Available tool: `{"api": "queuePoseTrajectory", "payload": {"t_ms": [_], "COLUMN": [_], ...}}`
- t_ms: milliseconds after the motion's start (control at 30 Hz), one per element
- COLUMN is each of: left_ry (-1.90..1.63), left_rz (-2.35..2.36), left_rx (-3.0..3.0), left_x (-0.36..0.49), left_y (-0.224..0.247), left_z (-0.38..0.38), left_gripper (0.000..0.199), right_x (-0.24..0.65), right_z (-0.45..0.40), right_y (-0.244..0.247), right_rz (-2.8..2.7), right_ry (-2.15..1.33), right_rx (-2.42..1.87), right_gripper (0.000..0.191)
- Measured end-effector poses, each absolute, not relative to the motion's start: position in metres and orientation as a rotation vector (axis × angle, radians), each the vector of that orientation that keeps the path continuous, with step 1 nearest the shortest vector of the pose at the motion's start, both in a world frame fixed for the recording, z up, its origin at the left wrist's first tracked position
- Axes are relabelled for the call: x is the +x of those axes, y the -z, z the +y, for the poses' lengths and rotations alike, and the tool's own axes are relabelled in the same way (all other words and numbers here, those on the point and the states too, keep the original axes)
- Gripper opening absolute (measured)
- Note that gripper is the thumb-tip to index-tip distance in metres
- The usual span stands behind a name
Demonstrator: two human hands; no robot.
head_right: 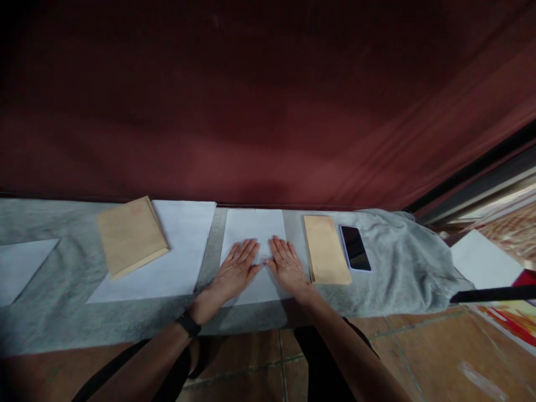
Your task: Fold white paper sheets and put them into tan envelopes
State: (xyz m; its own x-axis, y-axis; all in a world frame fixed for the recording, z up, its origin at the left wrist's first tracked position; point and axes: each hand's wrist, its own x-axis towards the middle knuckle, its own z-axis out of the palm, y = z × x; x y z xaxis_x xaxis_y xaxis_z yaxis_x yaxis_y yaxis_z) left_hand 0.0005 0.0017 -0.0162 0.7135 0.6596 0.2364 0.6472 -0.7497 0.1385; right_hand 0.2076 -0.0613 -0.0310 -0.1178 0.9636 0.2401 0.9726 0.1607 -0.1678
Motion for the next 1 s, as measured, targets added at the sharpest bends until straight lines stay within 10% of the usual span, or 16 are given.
{"api": "queuePoseTrajectory", "payload": {"t_ms": [1000], "left_ry": [-0.347], "left_rz": [0.92], "left_rx": [2.884], "left_x": [-0.027], "left_y": [0.006], "left_z": [-0.054], "left_gripper": [0.064], "right_x": [0.186], "right_z": [-0.091], "right_y": [0.015], "right_rz": [-2.373], "right_ry": [-0.154], "right_rx": [-1.69], "right_gripper": [0.06]}}
